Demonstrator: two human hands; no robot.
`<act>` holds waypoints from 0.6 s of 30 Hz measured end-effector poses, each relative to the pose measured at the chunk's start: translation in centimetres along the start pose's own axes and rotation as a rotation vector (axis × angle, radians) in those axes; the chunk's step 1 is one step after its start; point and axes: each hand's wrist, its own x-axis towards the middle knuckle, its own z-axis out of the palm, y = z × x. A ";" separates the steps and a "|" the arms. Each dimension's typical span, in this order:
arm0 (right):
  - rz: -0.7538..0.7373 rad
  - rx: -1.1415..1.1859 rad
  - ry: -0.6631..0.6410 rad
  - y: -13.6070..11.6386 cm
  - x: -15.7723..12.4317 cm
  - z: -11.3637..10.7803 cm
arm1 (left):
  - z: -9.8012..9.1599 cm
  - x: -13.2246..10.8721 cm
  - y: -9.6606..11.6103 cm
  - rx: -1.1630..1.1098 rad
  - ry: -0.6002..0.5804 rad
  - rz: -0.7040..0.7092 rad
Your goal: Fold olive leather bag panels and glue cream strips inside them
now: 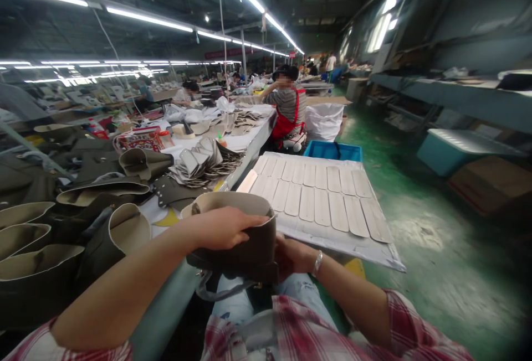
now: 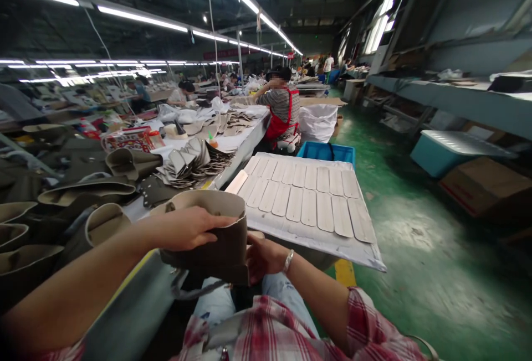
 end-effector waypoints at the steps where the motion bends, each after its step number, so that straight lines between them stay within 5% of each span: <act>1: -0.008 0.059 -0.042 0.1 0.2 0.3 | 0.0 0.0 0.7 0.052 -0.005 -0.004; 6: -0.355 0.347 -0.104 -0.7 0.9 3.3 | -0.8 -0.3 3.1 0.157 -0.039 0.019; 12: -0.367 0.428 -0.226 -0.4 0.5 1.8 | -2.2 -2.9 5.6 0.149 -0.047 0.161; 18: -0.262 0.304 -0.218 -0.5 1.8 -0.1 | 2.7 -4.2 8.9 0.485 -0.031 0.370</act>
